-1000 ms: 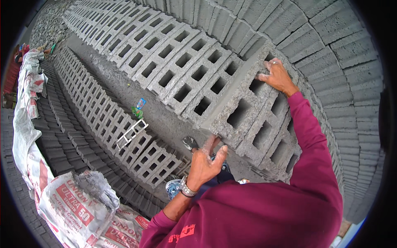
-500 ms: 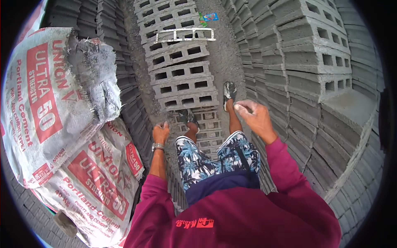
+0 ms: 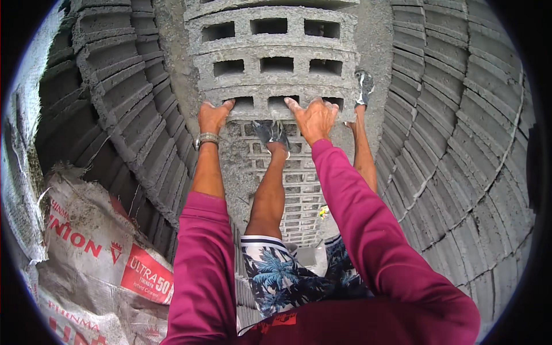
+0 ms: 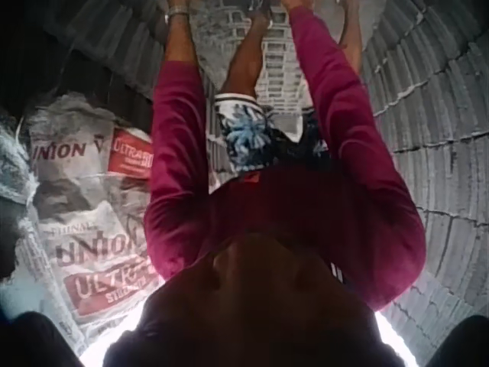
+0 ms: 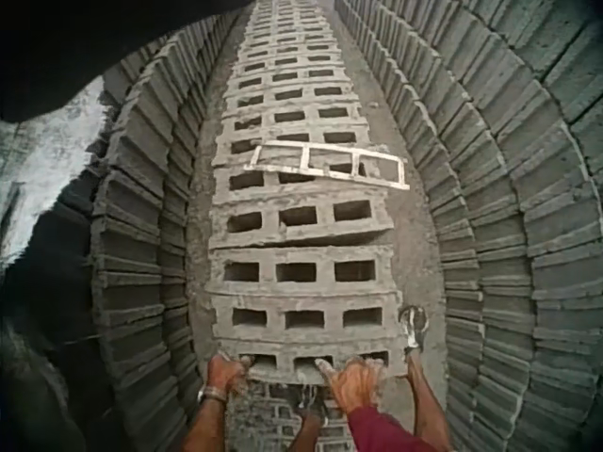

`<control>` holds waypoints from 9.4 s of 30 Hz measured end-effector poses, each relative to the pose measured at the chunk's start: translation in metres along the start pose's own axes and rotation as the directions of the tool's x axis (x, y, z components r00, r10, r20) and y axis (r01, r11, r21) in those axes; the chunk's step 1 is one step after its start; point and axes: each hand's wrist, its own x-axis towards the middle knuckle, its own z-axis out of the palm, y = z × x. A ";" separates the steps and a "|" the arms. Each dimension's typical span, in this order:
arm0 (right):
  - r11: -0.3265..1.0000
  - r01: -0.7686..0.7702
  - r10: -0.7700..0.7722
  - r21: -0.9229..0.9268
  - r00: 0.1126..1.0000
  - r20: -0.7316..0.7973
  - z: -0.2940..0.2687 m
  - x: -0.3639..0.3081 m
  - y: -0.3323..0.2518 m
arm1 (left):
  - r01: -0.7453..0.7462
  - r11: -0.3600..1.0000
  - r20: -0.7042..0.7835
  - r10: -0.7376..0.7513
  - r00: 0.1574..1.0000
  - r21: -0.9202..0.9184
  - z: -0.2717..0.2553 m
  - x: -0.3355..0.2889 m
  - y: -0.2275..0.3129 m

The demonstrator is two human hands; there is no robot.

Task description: The person lifts individual concrete hollow blocks by hand from a pile and stacks them onto an adjacent row, occasionally moving a metal spacer tool.

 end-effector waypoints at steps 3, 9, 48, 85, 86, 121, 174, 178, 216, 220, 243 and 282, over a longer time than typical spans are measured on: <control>0.999 -0.040 0.042 0.018 0.994 -0.104 0.007 -0.001 -0.005 | -0.062 0.998 -0.085 0.063 0.994 0.005 0.002 0.006 -0.010; 0.995 0.039 -0.029 0.089 0.993 -0.112 -0.018 0.000 0.033 | -0.040 0.982 -0.165 0.071 0.984 0.187 -0.008 -0.068 0.016; 0.961 0.259 -0.258 -0.094 0.726 -0.637 -0.897 -0.213 0.269 | -0.807 0.529 -0.113 0.813 0.571 -0.263 -0.153 -0.683 0.551; 0.936 0.296 0.001 0.192 0.543 -0.840 -0.787 -0.260 0.132 | -0.192 0.907 -0.108 0.163 0.981 -0.375 -0.201 -0.268 0.157; 0.931 0.332 -0.085 0.150 0.599 -0.796 -0.740 -0.249 0.099 | -0.174 0.925 -0.135 0.136 0.981 -0.339 -0.209 -0.260 0.136; 0.996 0.052 -0.066 0.069 0.975 0.211 -0.121 0.035 -0.005 | 0.154 0.979 -0.321 -0.105 0.941 0.132 -0.076 -0.128 0.099; 0.999 0.011 -0.030 -0.033 0.747 -0.664 -0.911 -0.092 0.311 | -0.705 0.561 0.331 0.827 0.454 -0.434 -0.153 -0.617 0.660; 0.936 -0.102 -0.165 -0.337 0.719 -0.675 -0.915 -0.099 0.323 | -0.380 0.661 0.444 0.732 0.517 -0.648 -0.156 -0.540 0.600; 0.999 0.045 -0.046 -0.026 0.999 -0.026 -0.085 0.144 -0.091 | -0.007 1.000 -0.111 0.005 0.994 -0.016 -0.066 0.077 0.114; 0.993 0.116 -0.117 0.032 0.992 0.051 -0.135 0.124 -0.060 | 0.108 0.994 -0.245 -0.109 0.963 -0.016 -0.071 -0.025 0.138; 0.753 0.619 -0.654 -0.223 0.663 -0.366 -0.807 -0.138 -0.079 | -0.511 0.639 -0.409 0.317 0.856 -0.574 -0.350 -0.511 0.452; 0.993 -0.050 -0.083 -0.107 0.349 -0.934 -0.931 -0.103 0.218 | -0.481 0.690 0.480 0.723 0.497 -0.542 -0.245 -0.439 0.643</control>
